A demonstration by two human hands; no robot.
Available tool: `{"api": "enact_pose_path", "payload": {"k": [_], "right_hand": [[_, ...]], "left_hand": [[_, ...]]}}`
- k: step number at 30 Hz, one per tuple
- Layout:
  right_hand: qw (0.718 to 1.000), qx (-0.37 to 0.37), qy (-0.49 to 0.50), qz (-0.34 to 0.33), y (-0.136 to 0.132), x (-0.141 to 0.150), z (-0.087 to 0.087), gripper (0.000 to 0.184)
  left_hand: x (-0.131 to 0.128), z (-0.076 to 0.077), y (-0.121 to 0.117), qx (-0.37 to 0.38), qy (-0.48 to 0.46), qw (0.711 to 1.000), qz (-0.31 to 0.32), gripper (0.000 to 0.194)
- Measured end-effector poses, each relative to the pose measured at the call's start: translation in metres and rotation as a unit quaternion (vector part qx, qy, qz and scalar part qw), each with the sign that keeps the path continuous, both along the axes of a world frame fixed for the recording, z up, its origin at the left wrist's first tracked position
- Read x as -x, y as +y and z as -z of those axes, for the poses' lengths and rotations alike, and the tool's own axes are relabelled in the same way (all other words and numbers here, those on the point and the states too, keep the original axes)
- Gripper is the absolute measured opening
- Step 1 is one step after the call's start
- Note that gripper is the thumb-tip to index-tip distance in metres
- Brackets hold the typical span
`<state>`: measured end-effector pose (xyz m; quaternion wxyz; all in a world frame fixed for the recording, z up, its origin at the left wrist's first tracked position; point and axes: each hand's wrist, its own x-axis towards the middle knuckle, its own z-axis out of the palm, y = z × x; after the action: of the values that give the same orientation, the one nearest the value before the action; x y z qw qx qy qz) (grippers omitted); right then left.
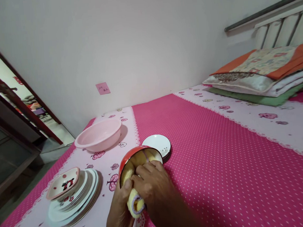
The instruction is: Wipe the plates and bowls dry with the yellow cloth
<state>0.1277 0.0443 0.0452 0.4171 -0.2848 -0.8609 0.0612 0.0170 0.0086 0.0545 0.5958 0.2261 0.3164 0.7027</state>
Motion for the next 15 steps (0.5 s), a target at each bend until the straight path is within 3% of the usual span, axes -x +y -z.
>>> {"api": "enact_pose_path", "payload": {"k": [5,8,12,15], "right_hand": [[1.000,0.002,-0.025,0.002,0.002,-0.007,0.002,0.017],[0.998,0.020,0.000,0.060,0.010,-0.028,-0.003,0.019],[0.975,0.001,0.103,0.196,0.026,-0.064,-0.008,0.028],[0.947,0.100,0.219,0.214,0.032,-0.077,-0.009,0.030]], "left_hand": [[0.009,0.008,0.007,-0.008,0.061,0.996,-0.057,0.074],[0.019,0.010,0.009,0.015,0.091,0.991,-0.095,0.075],[0.025,0.004,0.007,0.044,0.038,0.989,-0.135,0.063],[0.023,0.001,0.008,0.080,-0.020,0.985,-0.150,0.050]]}}
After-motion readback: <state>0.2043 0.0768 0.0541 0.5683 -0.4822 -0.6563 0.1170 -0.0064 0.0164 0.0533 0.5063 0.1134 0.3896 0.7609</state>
